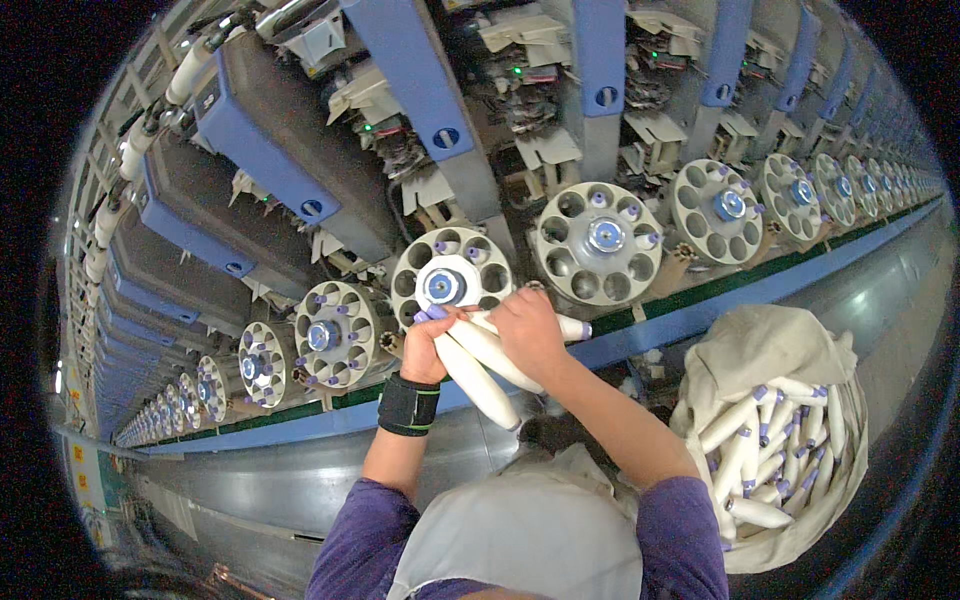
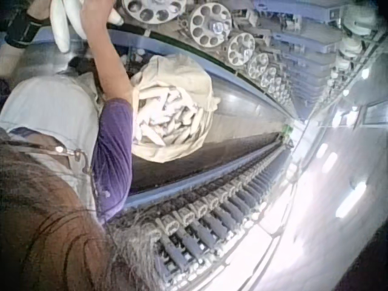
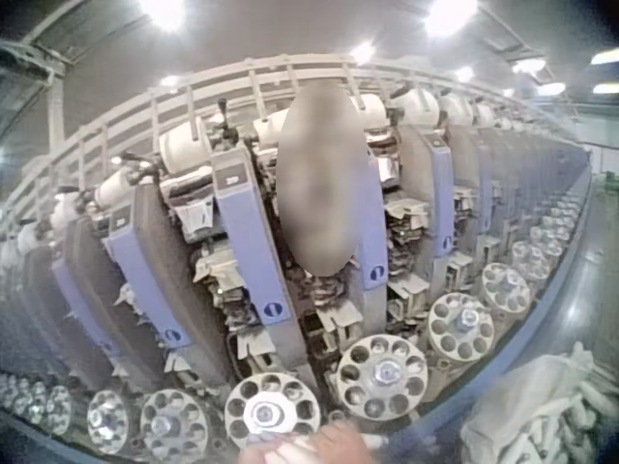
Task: The person repeatedly picks white spools from a cloth bag and places them into slots on a circular rotating fixture attached to a textile machine. The person handles the spools one at a time, moving along the row of machines to fill available slots.
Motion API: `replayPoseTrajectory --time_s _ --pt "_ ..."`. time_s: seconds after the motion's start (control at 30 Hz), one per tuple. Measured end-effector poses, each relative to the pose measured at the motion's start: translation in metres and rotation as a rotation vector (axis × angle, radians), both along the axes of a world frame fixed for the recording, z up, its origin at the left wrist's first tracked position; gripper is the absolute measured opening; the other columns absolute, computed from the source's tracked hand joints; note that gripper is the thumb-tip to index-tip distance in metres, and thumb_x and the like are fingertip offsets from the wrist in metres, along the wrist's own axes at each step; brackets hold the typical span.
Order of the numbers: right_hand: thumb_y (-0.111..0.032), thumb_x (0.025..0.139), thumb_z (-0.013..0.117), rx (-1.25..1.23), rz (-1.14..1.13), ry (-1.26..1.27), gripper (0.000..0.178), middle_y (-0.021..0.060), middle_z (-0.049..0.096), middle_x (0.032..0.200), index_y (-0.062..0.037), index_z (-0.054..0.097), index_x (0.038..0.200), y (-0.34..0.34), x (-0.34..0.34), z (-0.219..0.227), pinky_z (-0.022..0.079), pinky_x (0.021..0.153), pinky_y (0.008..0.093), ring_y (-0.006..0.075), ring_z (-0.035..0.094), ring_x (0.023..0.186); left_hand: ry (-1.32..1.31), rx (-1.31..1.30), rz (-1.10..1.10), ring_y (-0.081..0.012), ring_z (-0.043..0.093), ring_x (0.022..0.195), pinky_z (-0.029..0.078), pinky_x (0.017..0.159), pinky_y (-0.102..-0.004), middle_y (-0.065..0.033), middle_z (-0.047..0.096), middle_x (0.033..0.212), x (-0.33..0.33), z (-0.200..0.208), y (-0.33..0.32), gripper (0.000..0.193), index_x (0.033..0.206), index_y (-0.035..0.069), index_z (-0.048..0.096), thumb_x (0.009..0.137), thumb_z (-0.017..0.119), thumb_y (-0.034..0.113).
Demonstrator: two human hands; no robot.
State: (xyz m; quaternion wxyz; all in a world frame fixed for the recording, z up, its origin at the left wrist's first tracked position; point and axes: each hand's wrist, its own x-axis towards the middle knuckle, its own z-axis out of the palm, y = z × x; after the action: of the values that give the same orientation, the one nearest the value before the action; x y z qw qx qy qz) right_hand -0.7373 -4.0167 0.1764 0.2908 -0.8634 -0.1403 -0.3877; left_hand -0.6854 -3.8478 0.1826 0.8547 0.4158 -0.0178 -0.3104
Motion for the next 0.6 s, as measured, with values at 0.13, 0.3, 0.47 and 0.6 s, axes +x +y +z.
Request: replayPoseTrajectory --time_s 0.13,0.3,0.47,0.6 --pt "-0.01 0.072 0.059 -0.182 0.056 0.165 0.01 0.013 0.055 0.073 -0.0028 0.055 0.066 0.016 0.044 -0.006 0.042 0.068 0.0391 0.0295 0.053 0.074 -0.181 0.199 0.186 -0.0245 0.057 0.089 0.043 0.085 -0.0348 -0.0172 0.06 0.1 0.023 0.003 0.023 0.015 0.084 -0.006 0.06 0.074 0.051 0.0" --pt "-0.012 0.082 0.053 0.242 0.219 0.421 0.014 0.0152 0.057 0.091 0.0006 0.058 0.079 0.031 0.064 -0.032 0.043 0.08 0.0386 0.033 0.053 0.089 -0.452 0.444 0.39 -0.0166 0.058 0.074 0.044 0.068 -0.027 -0.007 0.062 0.082 0.054 0.002 0.026 0.017 0.085 -0.003 0.062 0.069 0.06 0.001" --pt "-0.021 0.087 0.049 0.948 0.246 0.622 0.027 0.0125 0.06 0.097 0.0025 0.059 0.095 0.039 0.093 -0.053 0.042 0.082 0.0342 0.0228 0.054 0.092 -0.613 0.854 0.279 -0.0166 0.058 0.068 0.044 0.066 -0.0273 -0.0054 0.061 0.072 0.069 -0.01 0.003 0.014 0.075 0.002 0.064 0.066 0.066 0.013" --pt "-0.028 0.091 0.051 1.509 0.429 0.547 0.03 0.0082 0.059 0.097 -0.0005 0.057 0.101 0.012 0.091 -0.043 0.043 0.083 0.0352 0.0185 0.054 0.088 -0.786 0.726 0.234 -0.0187 0.058 0.075 0.044 0.072 -0.0278 -0.0098 0.062 0.085 0.08 -0.012 0.009 0.012 0.077 -0.002 0.062 0.067 0.064 0.005"
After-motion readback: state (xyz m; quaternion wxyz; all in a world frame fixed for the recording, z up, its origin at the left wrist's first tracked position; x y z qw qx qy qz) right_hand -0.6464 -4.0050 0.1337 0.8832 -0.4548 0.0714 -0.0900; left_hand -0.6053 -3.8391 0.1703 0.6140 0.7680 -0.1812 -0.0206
